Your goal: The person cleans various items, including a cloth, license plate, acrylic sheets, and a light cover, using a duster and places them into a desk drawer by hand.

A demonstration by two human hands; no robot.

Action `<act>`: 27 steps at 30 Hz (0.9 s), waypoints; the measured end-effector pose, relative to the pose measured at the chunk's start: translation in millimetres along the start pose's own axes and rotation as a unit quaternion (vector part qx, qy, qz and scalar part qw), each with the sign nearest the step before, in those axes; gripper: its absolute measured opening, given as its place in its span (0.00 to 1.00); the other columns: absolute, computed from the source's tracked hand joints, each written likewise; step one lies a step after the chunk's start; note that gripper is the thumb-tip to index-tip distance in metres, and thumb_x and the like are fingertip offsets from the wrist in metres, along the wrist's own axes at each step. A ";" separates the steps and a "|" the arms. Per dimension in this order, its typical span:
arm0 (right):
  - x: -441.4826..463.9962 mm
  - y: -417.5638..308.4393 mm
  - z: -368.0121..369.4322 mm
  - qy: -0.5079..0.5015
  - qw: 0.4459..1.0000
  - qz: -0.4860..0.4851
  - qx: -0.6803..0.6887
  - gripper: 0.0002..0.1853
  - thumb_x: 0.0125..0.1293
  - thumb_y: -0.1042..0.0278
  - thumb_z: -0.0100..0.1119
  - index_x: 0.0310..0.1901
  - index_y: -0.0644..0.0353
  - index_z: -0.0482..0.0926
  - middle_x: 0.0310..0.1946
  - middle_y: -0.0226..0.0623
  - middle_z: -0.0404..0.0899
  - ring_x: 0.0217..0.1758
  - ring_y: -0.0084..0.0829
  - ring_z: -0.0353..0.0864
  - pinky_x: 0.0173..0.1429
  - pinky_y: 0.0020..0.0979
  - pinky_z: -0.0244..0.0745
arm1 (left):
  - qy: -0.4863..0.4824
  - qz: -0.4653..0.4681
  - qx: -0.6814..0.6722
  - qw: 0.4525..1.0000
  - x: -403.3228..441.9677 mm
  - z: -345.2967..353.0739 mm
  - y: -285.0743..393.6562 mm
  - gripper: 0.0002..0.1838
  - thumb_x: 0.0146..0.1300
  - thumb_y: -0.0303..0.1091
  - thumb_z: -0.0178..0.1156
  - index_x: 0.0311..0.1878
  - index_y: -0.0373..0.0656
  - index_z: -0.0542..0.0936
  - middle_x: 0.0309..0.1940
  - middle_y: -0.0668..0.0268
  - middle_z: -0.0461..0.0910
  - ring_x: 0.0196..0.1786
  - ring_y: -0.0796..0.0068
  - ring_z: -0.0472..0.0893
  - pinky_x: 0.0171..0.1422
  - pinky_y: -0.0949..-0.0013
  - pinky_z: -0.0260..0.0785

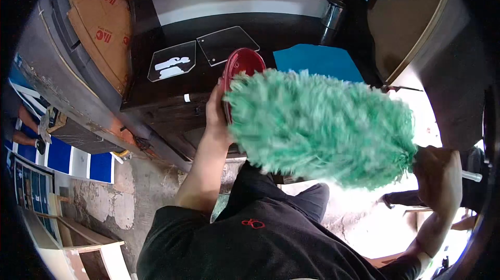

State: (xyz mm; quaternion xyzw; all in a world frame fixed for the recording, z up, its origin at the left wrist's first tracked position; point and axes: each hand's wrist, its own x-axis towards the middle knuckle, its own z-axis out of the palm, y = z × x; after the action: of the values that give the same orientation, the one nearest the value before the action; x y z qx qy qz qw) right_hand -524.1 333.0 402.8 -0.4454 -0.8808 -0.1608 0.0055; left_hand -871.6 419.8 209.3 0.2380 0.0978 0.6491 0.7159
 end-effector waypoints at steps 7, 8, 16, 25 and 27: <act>-13.9 17.7 -2.8 0.128 0.979 0.155 0.046 0.09 0.54 0.75 0.50 0.38 0.63 0.75 0.24 0.45 0.75 0.25 0.44 0.77 0.28 0.39 0.68 | 0.016 0.102 0.082 0.991 1.7 -7.9 6.3 0.24 0.64 0.41 0.49 0.62 0.43 0.66 0.55 0.61 0.73 0.58 0.63 0.72 0.63 0.58 0.65; -16.0 25.8 -7.3 0.155 0.975 0.156 0.031 0.10 0.54 0.74 0.49 0.38 0.64 0.74 0.25 0.47 0.75 0.27 0.45 0.77 0.31 0.40 0.69 | 0.032 0.107 0.094 0.989 1.9 -15.1 9.7 0.25 0.63 0.38 0.50 0.62 0.42 0.65 0.54 0.62 0.73 0.58 0.64 0.72 0.63 0.58 0.64; 9.6 -1.5 -3.6 0.158 0.987 0.040 -0.009 0.11 0.54 0.78 0.49 0.41 0.64 0.74 0.26 0.48 0.75 0.28 0.48 0.76 0.32 0.38 0.71 | -0.030 0.152 0.080 0.985 4.9 -32.1 11.9 0.39 0.54 0.30 0.66 0.65 0.43 0.55 0.59 0.62 0.66 0.62 0.67 0.66 0.66 0.61 0.59; 17.6 10.2 9.9 0.150 0.981 0.115 0.034 0.11 0.57 0.79 0.47 0.42 0.66 0.73 0.29 0.53 0.76 0.31 0.51 0.77 0.34 0.43 0.70 | 0.041 0.297 0.402 0.865 -4.1 -6.2 18.4 0.40 0.46 0.25 0.68 0.62 0.38 0.58 0.52 0.60 0.68 0.55 0.70 0.72 0.60 0.66 0.65; 18.8 20.4 17.1 0.102 0.977 0.188 0.024 0.10 0.60 0.78 0.43 0.41 0.68 0.72 0.30 0.55 0.74 0.29 0.53 0.75 0.34 0.45 0.67 | 0.045 0.319 0.452 0.832 -6.2 -11.2 20.8 0.42 0.45 0.25 0.68 0.63 0.38 0.57 0.54 0.59 0.67 0.56 0.70 0.71 0.61 0.65 0.64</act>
State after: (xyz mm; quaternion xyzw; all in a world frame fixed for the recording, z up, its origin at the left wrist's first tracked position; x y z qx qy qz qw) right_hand -517.1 363.9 395.2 -0.5840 -0.7796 -0.1807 0.1364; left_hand -895.8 417.1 208.3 0.5237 0.3308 0.7349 0.2760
